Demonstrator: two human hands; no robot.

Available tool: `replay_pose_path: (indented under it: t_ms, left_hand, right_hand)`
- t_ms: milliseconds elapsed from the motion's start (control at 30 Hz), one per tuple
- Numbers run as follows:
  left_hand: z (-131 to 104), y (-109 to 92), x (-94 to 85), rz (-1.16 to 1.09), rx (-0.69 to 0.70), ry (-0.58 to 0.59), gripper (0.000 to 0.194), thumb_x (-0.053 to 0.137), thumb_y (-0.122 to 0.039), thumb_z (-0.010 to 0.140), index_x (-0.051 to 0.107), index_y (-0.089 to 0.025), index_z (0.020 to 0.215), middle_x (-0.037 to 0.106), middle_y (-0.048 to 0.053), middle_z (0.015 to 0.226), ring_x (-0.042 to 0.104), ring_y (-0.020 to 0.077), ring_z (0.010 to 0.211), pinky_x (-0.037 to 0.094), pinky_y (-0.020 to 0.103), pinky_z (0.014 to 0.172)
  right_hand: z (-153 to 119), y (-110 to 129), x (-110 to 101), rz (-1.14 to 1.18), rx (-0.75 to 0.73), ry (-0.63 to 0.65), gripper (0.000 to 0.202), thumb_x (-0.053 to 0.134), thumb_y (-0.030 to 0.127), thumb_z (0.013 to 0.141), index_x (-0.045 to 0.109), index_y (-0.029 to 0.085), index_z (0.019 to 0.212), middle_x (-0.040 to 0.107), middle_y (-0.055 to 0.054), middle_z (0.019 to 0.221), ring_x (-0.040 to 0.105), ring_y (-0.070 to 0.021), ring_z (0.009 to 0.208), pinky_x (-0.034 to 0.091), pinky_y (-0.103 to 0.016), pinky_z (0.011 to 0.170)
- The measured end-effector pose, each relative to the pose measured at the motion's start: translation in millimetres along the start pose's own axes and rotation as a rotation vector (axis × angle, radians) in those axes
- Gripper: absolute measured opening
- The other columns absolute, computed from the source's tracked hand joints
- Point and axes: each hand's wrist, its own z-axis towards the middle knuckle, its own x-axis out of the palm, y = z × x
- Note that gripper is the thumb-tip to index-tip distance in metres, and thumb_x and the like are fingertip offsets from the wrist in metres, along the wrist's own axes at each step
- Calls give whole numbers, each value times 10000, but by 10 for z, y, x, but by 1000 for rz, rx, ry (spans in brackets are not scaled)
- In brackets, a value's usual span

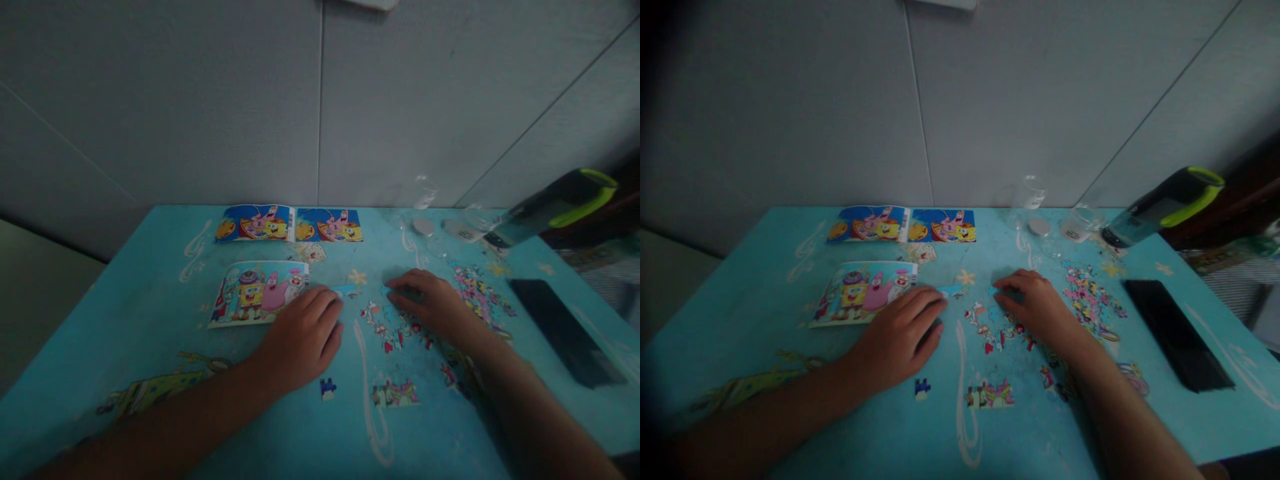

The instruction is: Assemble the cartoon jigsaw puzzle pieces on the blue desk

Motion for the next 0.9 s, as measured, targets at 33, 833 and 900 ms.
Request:
replay_pose_path:
  t_ms: [33,833,900]
  left_hand:
    - [3,1,0,0,1,-3,295,532,-208,971,605,-130,1246,622,145,1218,555,301,1203,529,527,1025]
    - [0,-1,-5,13,6,2,291,529,-196,965,614,-119,1233,624,146,1211,556,290,1190,522,518,1037]
    - [-3,-1,1,11,-1,8,296,528,-195,965,611,-123,1240,622,145,1215,554,289,1196,520,517,1041]
  right_hand:
    - [0,-1,0,2,-2,-4,193,657,301,923,745,248,1086,730,-54,1035,678,-234,965,528,-405,898]
    - [-86,151,-118,110,45,136,129,755,326,841,768,273,958,742,-32,963,692,-200,869,552,-349,815]
    - [-96,154,-104,102,57,161,157,770,324,828,766,278,978,738,-34,963,691,-202,866,554,-348,808]
